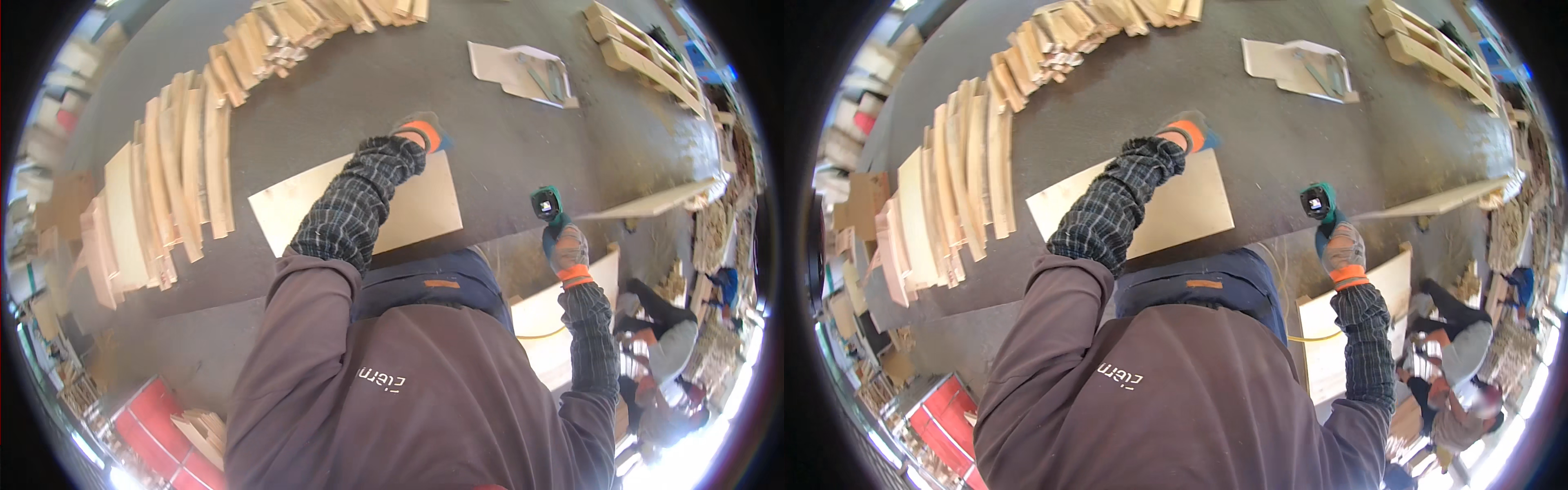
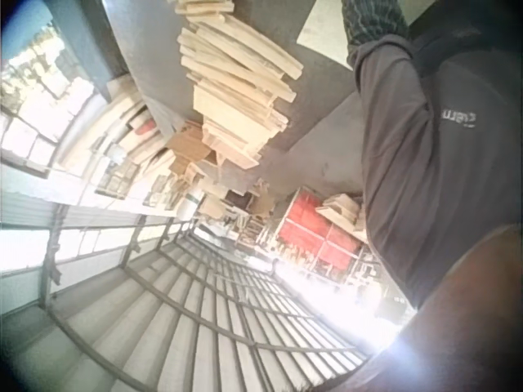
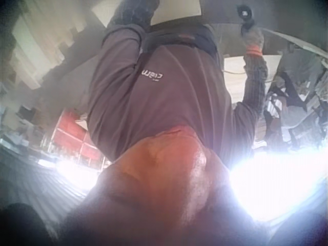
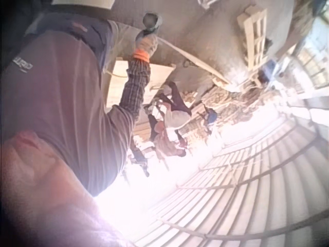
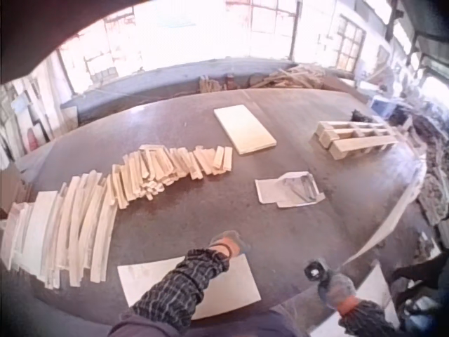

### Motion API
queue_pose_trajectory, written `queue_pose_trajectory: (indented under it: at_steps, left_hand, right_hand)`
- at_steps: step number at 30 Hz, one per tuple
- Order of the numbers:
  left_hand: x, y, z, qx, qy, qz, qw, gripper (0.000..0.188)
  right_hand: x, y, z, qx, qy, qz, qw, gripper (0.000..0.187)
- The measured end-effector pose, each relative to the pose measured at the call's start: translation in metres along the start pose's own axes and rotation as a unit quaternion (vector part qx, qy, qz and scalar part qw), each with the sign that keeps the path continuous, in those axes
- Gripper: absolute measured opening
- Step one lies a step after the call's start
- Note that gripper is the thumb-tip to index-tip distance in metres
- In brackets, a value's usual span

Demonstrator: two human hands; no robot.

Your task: Assemble a wooden box or frame using a pneumatic nail gun and pre-cut wood pieces.

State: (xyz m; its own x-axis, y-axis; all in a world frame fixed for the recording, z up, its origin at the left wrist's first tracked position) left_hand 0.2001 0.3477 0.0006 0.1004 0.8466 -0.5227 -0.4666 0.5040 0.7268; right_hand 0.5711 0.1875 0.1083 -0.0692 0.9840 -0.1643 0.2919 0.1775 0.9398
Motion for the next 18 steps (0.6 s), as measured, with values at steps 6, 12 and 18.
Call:
queue_pose_trajectory:
  at_steps: [6, 12, 18]
  left_hand:
    - [-0.015, -0.017, -0.014, -0.119, -0.085, 0.111, 0.983, 0.053]
    - [-0.087, -0.015, -0.015, -0.023, -0.116, 0.199, 0.973, 0.058]
    - [-0.163, -0.012, -0.134, -0.035, 0.081, 0.462, 0.883, 0.040]
  right_hand:
    - [0.099, -0.049, 0.067, -0.001, 0.037, 0.004, 0.999, 0.032]
    - [0.148, -0.118, 0.159, -0.027, 0.026, 0.034, 0.999, 0.049]
    - [0.149, -0.084, 0.078, -0.077, -0.017, -0.063, 0.995, 0.065]
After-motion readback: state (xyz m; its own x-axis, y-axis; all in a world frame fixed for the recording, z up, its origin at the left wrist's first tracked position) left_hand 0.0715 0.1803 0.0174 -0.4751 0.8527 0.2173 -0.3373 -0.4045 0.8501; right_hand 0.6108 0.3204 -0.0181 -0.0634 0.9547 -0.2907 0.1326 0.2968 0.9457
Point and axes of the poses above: each hand's wrist, its own x-axis towards the middle knuckle, its own y-axis out of the back of the hand, z = x × y, the point moved 2 cm from there along x, towards the middle knuckle, and after that the axes turned 2 degrees about z, right-handed, at the moved point
